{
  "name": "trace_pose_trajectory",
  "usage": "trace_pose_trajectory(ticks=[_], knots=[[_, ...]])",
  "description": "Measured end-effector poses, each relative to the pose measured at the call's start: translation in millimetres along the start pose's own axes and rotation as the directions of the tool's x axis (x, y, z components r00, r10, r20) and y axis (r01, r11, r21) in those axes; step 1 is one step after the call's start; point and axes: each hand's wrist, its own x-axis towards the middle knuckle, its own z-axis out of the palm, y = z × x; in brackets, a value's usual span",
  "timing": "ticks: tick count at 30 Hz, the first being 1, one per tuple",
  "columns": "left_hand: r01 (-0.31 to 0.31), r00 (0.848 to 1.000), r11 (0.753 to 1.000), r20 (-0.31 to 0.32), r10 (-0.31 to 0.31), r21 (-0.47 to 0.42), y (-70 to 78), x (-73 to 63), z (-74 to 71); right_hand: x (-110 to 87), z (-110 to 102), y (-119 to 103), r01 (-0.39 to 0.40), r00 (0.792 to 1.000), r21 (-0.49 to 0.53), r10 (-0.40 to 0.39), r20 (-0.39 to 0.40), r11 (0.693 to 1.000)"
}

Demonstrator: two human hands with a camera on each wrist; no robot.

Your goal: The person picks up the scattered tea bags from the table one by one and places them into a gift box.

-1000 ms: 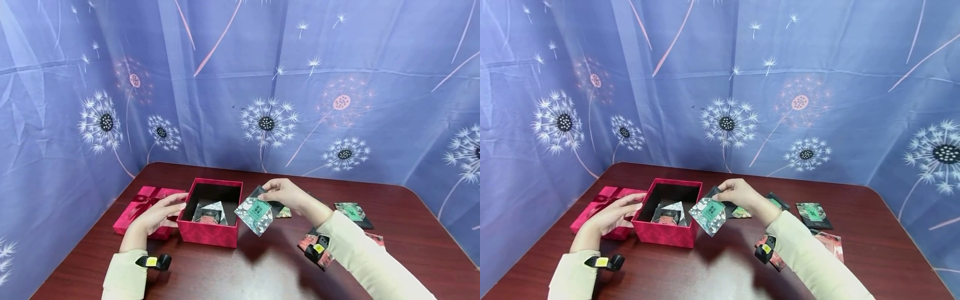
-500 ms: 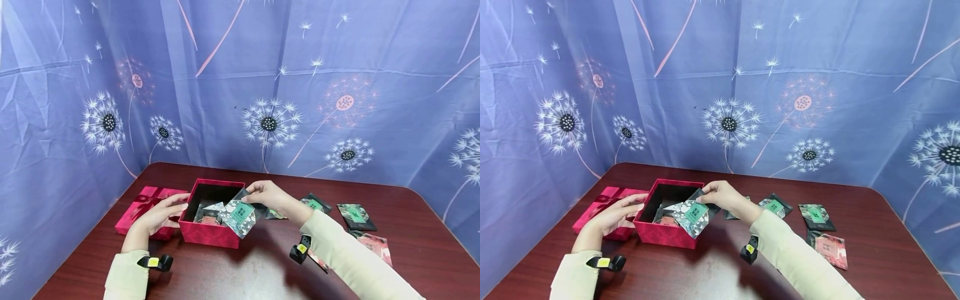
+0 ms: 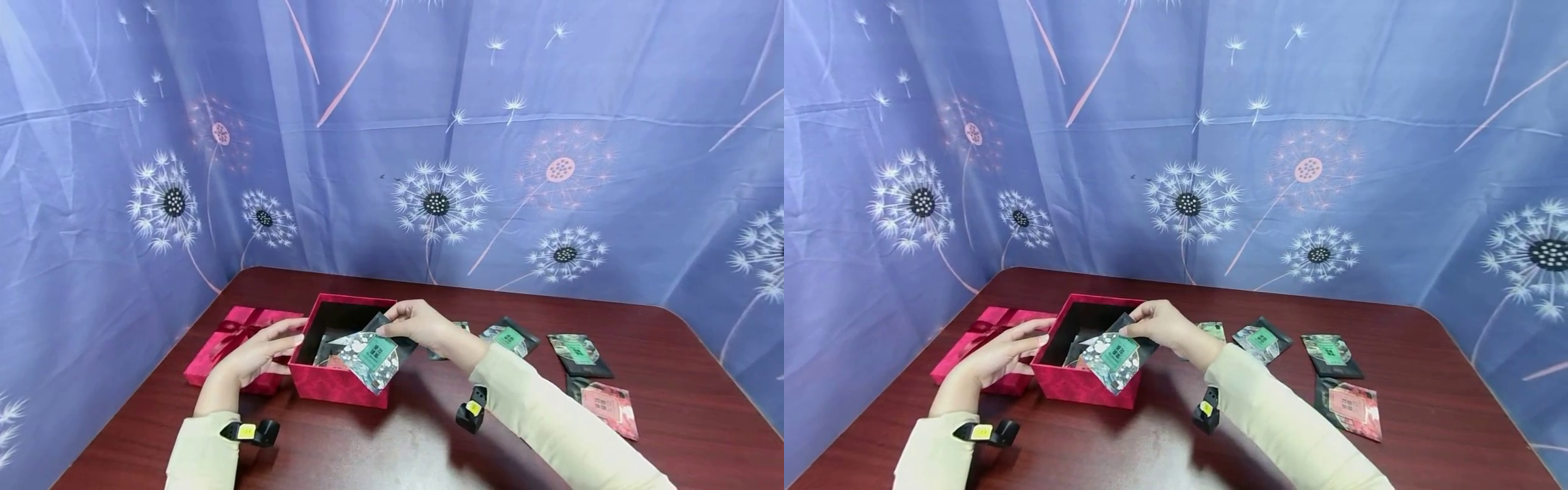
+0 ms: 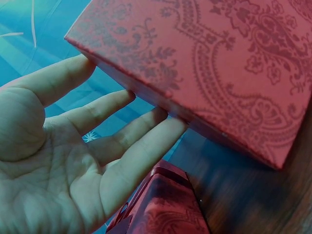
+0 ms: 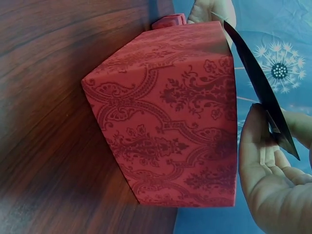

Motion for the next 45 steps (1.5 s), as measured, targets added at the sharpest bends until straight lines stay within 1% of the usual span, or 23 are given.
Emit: trace_pose_trajectory(ticks=[5,9,13,19,26,31,34,37,41,45], knots=[[-0.004,1.0,1.0,-0.001,0.004,0.0,-1.3,-1.8,-1.2,4.4,7.9,-0.5,-0.015,1.0,0.044,0.015,-0.008,0.999],[-0.015,1.0,1.0,0.009,0.015,-0.01,-2.4,-1.9,-1.4,8.9,14.5,-1.2,-0.016,1.0,0.051,0.017,-0.024,0.999],[-0.008,1.0,1.0,0.004,0.008,-0.007,-2.1,-1.5,-1.1,13.0,20.4,-3.4,-0.005,0.999,0.036,0.007,-0.05,0.999],[0.006,1.0,1.0,-0.001,-0.006,-0.004,-0.7,-0.5,0.7,17.9,27.0,-6.0,0.011,0.994,-0.004,-0.011,-0.112,1.0],[0.014,1.0,1.0,-0.009,-0.014,-0.01,-0.9,-0.8,3.2,27.8,32.5,-7.2,-0.014,0.979,-0.049,0.004,-0.202,0.999],[0.01,1.0,1.0,-0.005,-0.01,-0.018,-1.5,-0.9,5.0,32.8,35.3,-7.8,-0.033,0.969,-0.018,0.028,-0.246,0.999],[0.0,1.0,1.0,0.007,0.0,-0.012,-0.7,-0.7,4.9,34.8,36.8,-8.0,-0.025,0.961,0.016,0.028,-0.274,1.0],[0.003,1.0,1.0,0.001,-0.003,-0.016,-0.3,0.1,4.0,36.6,38.6,-8.1,-0.009,0.952,0.027,0.016,-0.307,1.0],[0.008,1.0,1.0,-0.006,-0.008,-0.018,0.1,0.5,2.5,39.2,41.8,-8.5,-0.007,0.949,-0.036,-0.004,-0.316,0.999],[0.004,1.0,1.0,-0.005,-0.004,-0.016,0.7,0.1,1.8,40.2,44.9,-8.9,-0.005,0.952,-0.146,-0.04,-0.305,0.989]])
